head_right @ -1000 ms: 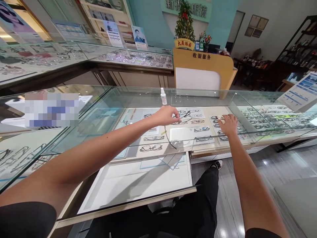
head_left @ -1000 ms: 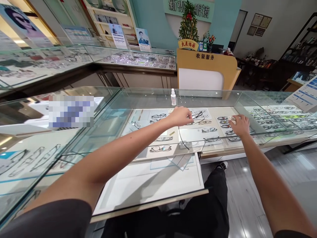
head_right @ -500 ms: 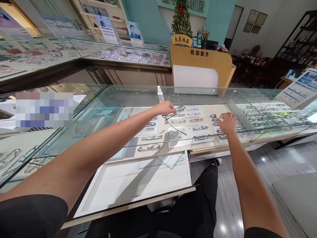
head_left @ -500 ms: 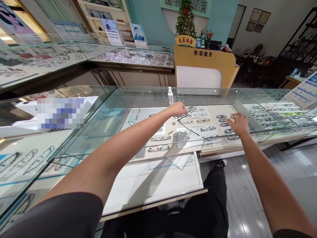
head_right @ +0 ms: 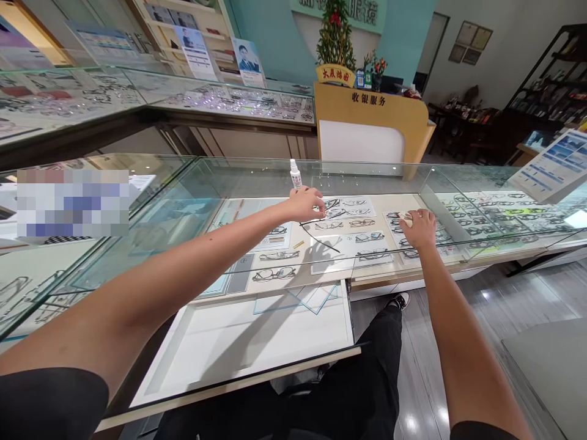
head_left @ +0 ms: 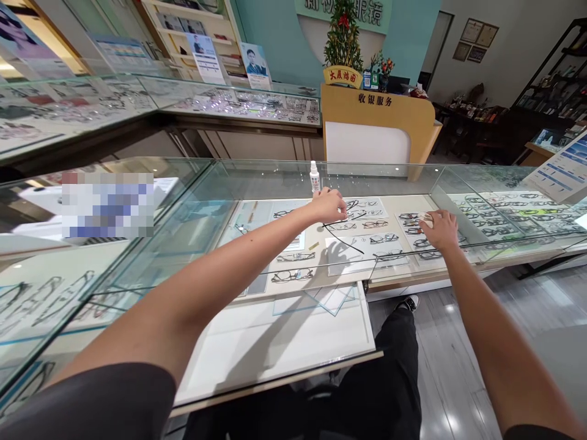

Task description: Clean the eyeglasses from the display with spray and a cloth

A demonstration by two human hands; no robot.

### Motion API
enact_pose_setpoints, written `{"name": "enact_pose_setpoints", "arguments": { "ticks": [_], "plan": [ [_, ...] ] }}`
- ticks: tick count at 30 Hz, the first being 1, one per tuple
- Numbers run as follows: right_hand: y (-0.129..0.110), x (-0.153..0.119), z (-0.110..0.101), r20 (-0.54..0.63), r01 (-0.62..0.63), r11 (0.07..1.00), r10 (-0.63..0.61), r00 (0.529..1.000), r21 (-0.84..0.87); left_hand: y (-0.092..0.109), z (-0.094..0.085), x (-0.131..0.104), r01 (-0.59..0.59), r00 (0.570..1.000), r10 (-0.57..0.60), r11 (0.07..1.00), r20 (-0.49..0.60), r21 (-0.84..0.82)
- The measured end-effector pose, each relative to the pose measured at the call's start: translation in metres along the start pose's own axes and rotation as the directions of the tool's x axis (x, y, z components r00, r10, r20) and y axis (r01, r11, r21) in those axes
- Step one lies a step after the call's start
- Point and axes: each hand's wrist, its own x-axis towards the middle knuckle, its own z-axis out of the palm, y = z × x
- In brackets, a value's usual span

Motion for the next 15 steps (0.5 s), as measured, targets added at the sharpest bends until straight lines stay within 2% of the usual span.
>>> {"name": "enact_pose_setpoints", "arguments": {
  "ticks": [5,8,10,12,15],
  "plan": [
    [0.003,0.001,0.003,-0.030,0.021,1.000,-0.020,0.999,0.020,0.012,0.012,-0.029,-0.108,0.993,0.110,0.993,-0.048,0.045],
    [0.003,0.002,0.004,-0.018,0.004,1.000,-0.004,1.000,-0.011,0.015,0.024,-0.045,-0.198,0.970,0.206,0.977,-0.130,0.072],
    [0.003,0.002,0.004,-0.018,0.007,1.000,-0.007,1.000,-0.016,0.016,0.030,-0.051,-0.213,0.953,0.226,0.974,-0.201,0.081],
    [0.004,0.002,0.005,-0.026,0.019,1.000,-0.019,0.999,0.003,0.015,0.033,-0.051,-0.149,0.952,0.154,0.988,-0.264,0.040],
    [0.003,0.002,0.004,-0.028,0.023,0.999,-0.022,0.999,0.027,0.009,0.029,-0.042,0.066,0.946,-0.105,0.989,-0.306,-0.135]
  ]
}}
